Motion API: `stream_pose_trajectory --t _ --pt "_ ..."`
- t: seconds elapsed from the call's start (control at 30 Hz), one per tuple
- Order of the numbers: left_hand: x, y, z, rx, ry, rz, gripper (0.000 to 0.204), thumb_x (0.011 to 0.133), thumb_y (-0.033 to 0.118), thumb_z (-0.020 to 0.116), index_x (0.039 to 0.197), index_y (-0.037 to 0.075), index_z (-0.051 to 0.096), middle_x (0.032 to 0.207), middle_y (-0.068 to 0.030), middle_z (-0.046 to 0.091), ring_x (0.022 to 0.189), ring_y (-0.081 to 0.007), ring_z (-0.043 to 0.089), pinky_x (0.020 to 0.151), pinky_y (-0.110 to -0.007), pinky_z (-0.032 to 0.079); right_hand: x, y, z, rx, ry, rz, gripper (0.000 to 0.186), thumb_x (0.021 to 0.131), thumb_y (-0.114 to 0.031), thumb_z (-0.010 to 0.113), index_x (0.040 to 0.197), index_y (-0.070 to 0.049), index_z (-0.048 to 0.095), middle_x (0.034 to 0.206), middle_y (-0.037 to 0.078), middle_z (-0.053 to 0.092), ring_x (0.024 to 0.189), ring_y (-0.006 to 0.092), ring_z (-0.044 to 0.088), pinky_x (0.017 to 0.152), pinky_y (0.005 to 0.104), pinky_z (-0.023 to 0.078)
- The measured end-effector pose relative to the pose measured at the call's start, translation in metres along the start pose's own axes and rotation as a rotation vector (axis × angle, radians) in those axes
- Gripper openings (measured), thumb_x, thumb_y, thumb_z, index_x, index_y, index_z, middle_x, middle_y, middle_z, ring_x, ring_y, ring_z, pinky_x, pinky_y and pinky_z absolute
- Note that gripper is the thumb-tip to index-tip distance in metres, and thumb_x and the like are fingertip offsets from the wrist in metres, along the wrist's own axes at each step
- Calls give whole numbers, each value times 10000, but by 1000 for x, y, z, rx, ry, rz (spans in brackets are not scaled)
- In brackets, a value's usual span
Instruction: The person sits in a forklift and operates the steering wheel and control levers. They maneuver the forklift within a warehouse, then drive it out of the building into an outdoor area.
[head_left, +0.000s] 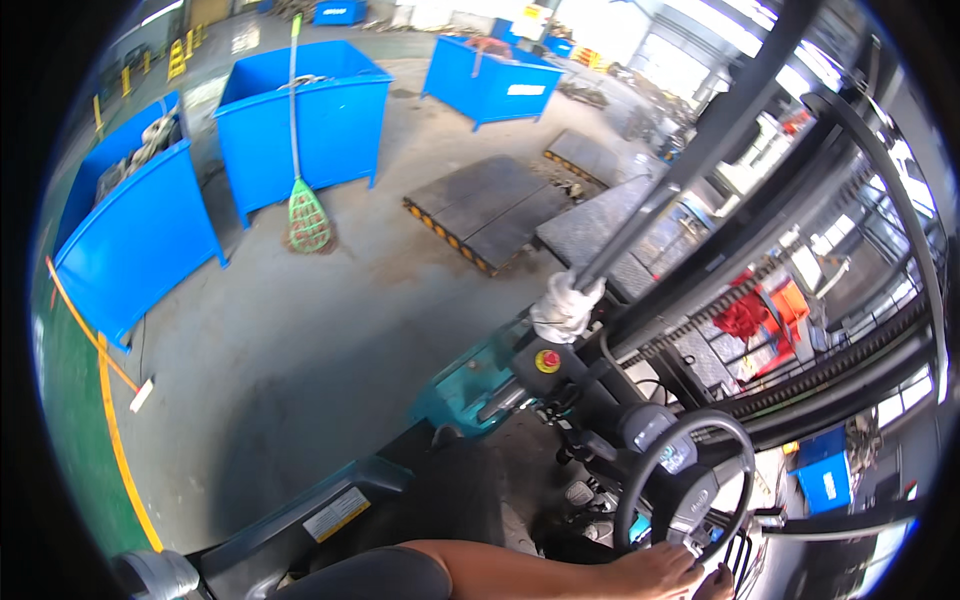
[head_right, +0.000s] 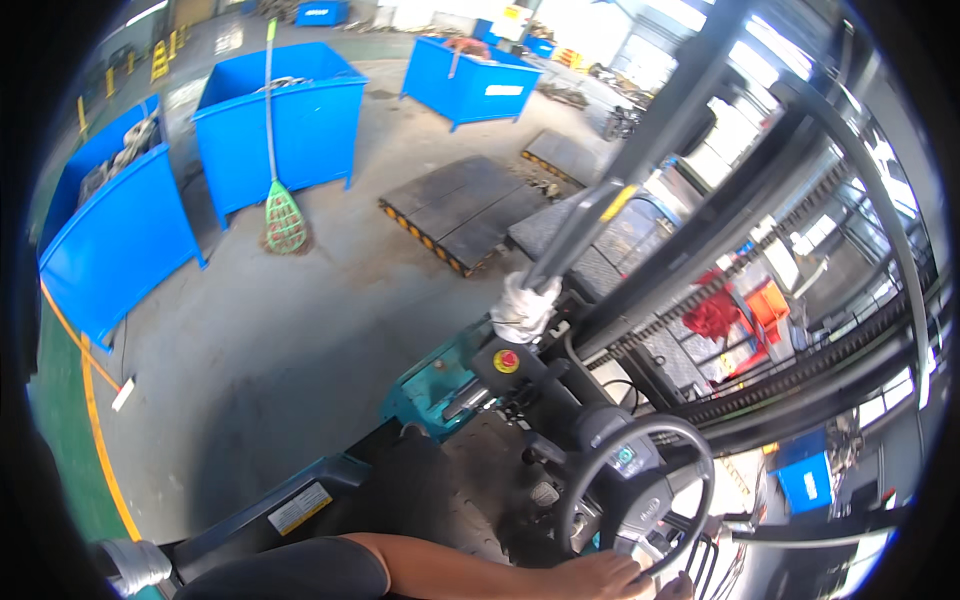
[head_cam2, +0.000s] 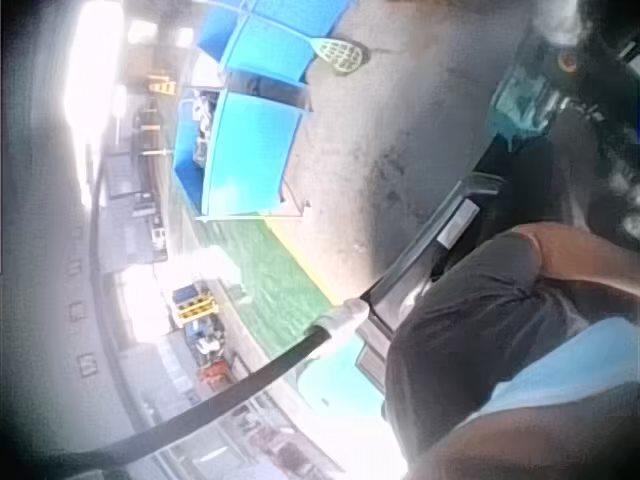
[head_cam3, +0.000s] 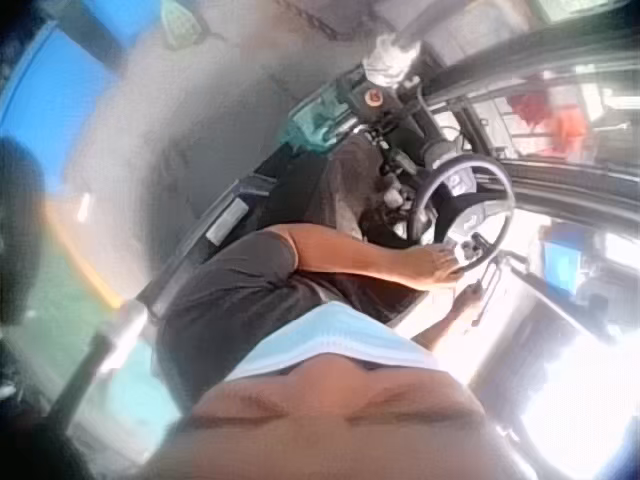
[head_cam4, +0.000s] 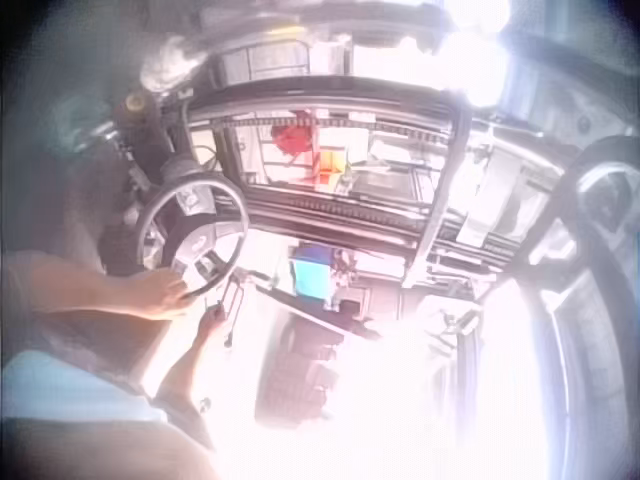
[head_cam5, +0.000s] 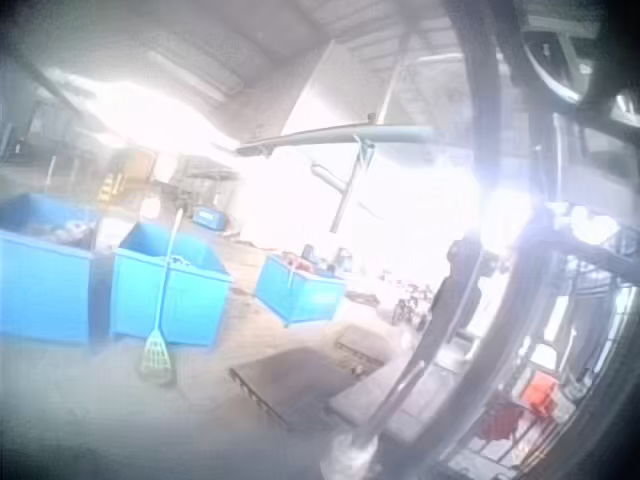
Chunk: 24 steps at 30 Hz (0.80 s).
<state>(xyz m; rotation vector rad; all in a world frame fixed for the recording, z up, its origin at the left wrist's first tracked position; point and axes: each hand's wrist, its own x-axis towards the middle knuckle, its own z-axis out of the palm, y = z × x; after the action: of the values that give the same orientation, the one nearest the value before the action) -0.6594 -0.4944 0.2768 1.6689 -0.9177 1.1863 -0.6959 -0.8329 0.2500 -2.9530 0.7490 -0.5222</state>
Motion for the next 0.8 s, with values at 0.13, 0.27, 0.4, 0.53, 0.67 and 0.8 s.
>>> stream_pose_trajectory --t 0.13,0.27,0.4,0.53,0.67,0.8 --pt "-5 -3 -5 -95 -172 -89 283 968 375 645 1015 96 655 880 -68 588 845 -261 611 741 -413 488 2 -7 -10 -28 22 -17 347 1025 -371 623 1225 -158 808 1195 128 791 976 348 765 888 498 597" --pt "-8 -12 -16 -156 -204 -92 291 969 396 642 1038 114 665 891 -68 587 886 -261 607 739 -413 486 8 -17 -21 -93 -50 73 364 1019 -371 630 1249 -146 799 1179 144 792 989 366 763 894 488 594" --pt "-4 -26 -37 -404 -401 -180 417 952 333 740 1248 56 641 1025 -107 597 976 -291 604 879 -427 492 5 -18 -12 73 86 27 170 906 -40 667 1005 23 790 918 205 761 804 302 735 749 390 572" --pt "-3 -47 -70 -290 -335 -79 428 914 387 789 1247 146 670 984 -57 609 863 -246 639 751 -407 500 -18 -16 9 204 189 15 203 901 -62 654 1028 -15 806 1006 186 765 960 325 734 944 405 568" --pt "8 -65 -92 -179 -375 -125 317 868 385 809 1108 187 748 969 -13 642 892 -215 654 834 -403 464 -25 -24 13 263 331 15 172 867 -57 683 975 -82 816 887 127 763 815 301 711 858 438 562" --pt "22 -83 -99 -21 -338 -103 313 841 428 785 1040 191 737 967 -5 635 963 -238 659 907 -466 434 -24 -45 5 291 372 -12 128 836 -5 708 901 -57 804 863 128 762 777 302 724 739 397 574"
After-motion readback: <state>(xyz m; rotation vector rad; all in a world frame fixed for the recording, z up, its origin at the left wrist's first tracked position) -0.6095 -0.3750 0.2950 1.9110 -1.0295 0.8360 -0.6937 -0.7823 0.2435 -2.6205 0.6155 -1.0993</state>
